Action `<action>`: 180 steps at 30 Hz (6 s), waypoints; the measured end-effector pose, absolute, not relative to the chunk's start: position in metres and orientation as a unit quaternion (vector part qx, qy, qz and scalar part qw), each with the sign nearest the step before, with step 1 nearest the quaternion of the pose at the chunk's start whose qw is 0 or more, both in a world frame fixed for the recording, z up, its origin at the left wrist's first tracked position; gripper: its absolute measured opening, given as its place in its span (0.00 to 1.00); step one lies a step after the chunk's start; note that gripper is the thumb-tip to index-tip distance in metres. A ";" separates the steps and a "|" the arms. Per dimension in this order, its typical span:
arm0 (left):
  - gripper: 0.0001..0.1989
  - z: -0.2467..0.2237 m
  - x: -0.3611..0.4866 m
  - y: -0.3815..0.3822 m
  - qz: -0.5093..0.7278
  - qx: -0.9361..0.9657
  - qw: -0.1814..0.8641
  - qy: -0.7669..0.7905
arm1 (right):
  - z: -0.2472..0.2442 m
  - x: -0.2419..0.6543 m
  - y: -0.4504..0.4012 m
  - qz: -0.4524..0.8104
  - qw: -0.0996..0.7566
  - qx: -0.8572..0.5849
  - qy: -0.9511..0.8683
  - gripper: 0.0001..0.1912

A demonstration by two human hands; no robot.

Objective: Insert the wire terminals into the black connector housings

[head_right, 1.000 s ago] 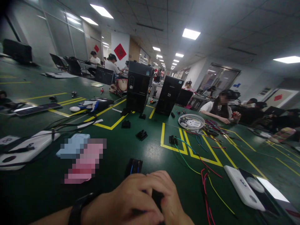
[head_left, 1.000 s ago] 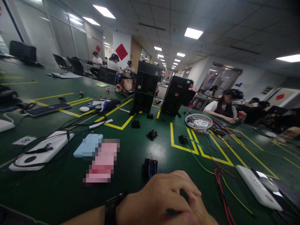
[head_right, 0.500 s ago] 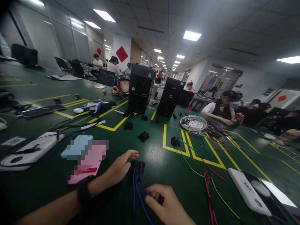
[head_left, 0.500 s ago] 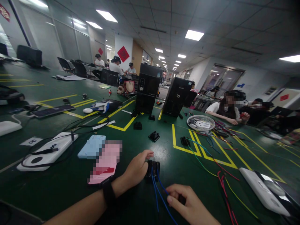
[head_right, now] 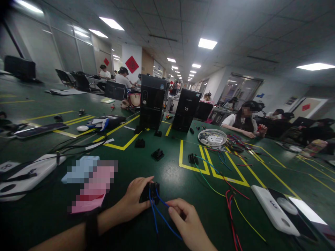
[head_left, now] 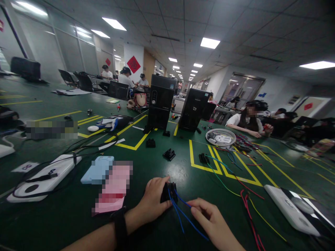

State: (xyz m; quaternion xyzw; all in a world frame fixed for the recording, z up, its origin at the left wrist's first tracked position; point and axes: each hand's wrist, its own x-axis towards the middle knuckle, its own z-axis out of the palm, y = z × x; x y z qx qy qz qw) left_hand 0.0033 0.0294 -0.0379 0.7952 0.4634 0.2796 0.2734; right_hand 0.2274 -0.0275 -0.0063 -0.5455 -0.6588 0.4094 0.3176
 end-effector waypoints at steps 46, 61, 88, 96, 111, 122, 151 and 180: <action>0.20 -0.029 0.010 0.028 0.265 0.821 0.232 0.450 | 0.012 0.226 -0.039 0.274 0.244 -0.525 -0.768 0.19; 0.19 -0.029 0.011 0.028 0.265 0.820 0.234 0.450 | 0.001 0.240 -0.033 0.170 0.255 -0.535 -0.787 0.15; 0.21 -0.028 0.008 0.026 0.285 0.813 0.248 0.442 | -0.002 0.228 -0.036 0.135 0.122 -0.445 -0.877 0.13; 0.20 -0.027 0.008 0.027 0.279 0.810 0.245 0.453 | -0.005 0.244 -0.028 0.128 0.187 -0.524 -0.821 0.14; 0.22 -0.030 0.004 0.031 0.290 0.811 0.254 0.440 | -0.012 0.222 -0.031 0.231 0.136 -0.459 -0.847 0.16; 0.24 -0.031 0.004 0.034 0.281 0.817 0.254 0.434 | -0.018 0.229 -0.034 0.104 0.310 -0.461 -0.825 0.15; 0.22 -0.030 0.006 0.033 0.295 0.818 0.251 0.425 | -0.011 0.222 -0.037 0.092 0.119 -0.411 -0.899 0.17; 0.22 -0.033 0.005 0.034 0.308 0.804 0.262 0.436 | -0.010 0.238 -0.035 0.083 0.215 -0.491 -0.840 0.15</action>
